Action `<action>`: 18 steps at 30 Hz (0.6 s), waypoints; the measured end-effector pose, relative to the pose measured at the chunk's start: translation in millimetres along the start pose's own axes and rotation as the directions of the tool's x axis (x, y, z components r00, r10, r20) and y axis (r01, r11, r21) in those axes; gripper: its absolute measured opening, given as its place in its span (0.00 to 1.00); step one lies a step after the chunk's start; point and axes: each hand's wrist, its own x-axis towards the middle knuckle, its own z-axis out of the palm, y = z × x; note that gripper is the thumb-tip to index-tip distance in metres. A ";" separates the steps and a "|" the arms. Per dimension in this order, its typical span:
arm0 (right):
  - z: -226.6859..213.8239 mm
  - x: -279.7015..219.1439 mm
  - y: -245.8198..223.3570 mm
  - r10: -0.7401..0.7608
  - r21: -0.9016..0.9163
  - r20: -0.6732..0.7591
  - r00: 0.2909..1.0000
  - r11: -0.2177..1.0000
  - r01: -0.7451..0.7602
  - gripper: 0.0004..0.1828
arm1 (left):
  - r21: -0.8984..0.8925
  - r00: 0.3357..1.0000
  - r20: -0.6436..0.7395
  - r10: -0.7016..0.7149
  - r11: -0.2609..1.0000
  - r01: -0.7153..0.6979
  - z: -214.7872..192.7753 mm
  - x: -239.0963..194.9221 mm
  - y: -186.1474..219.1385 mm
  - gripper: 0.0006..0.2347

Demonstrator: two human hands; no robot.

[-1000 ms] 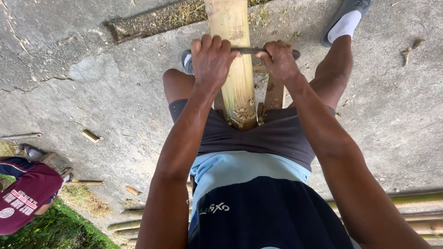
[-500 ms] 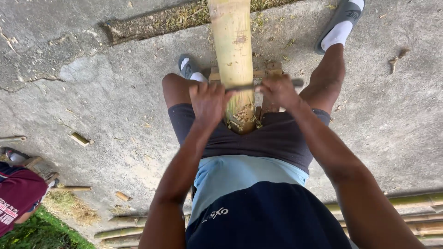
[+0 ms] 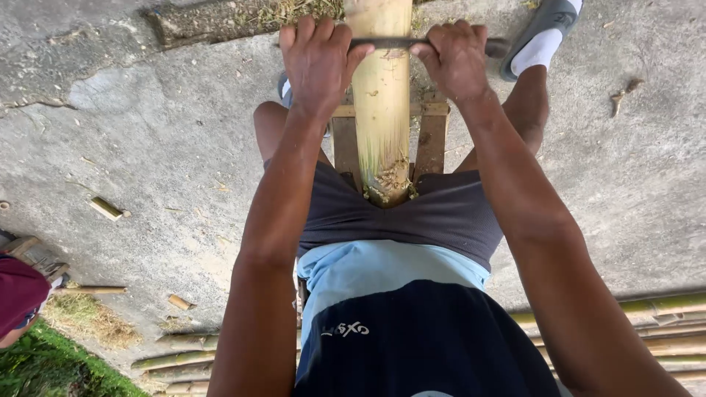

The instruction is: Shaving the outer layer of a bamboo pole using a drawknife while seated on a stand.

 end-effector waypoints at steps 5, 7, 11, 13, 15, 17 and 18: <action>18.2 -78.4 -14.7 0.061 0.032 0.115 0.992 0.997 -0.065 0.27 | -0.015 0.972 0.223 -0.074 0.997 0.080 -3.2 -68.3 39.0 0.21; 5.1 -119.2 -39.3 0.061 0.060 0.128 0.990 0.996 -0.069 0.24 | 0.001 0.976 0.203 -0.073 0.997 0.075 -16.1 -107.7 64.0 0.20; -34.3 -145.2 -76.6 0.107 0.020 0.279 0.954 0.993 -0.118 0.20 | -0.098 0.888 0.425 -0.176 0.966 0.238 -35.3 -159.2 96.9 0.22; -42.8 -123.9 -79.0 0.114 0.055 0.290 0.950 0.989 -0.135 0.18 | -0.134 0.919 0.335 -0.210 0.954 0.267 -32.1 -149.9 85.6 0.23; -45.9 -93.2 -68.6 0.142 -0.018 0.296 0.944 0.989 -0.144 0.19 | -0.147 0.921 0.357 -0.159 0.964 0.223 -17.9 -117.3 61.8 0.24; -39.0 -47.9 -44.2 0.116 -0.089 0.225 0.967 0.991 -0.098 0.22 | -0.163 0.955 0.266 -0.133 0.970 0.181 14.1 -76.2 26.7 0.24; -36.7 -26.2 -32.0 0.088 -0.155 0.167 0.982 0.986 -0.062 0.25 | -0.174 0.976 0.186 -0.110 0.974 0.143 29.4 -56.1 10.5 0.24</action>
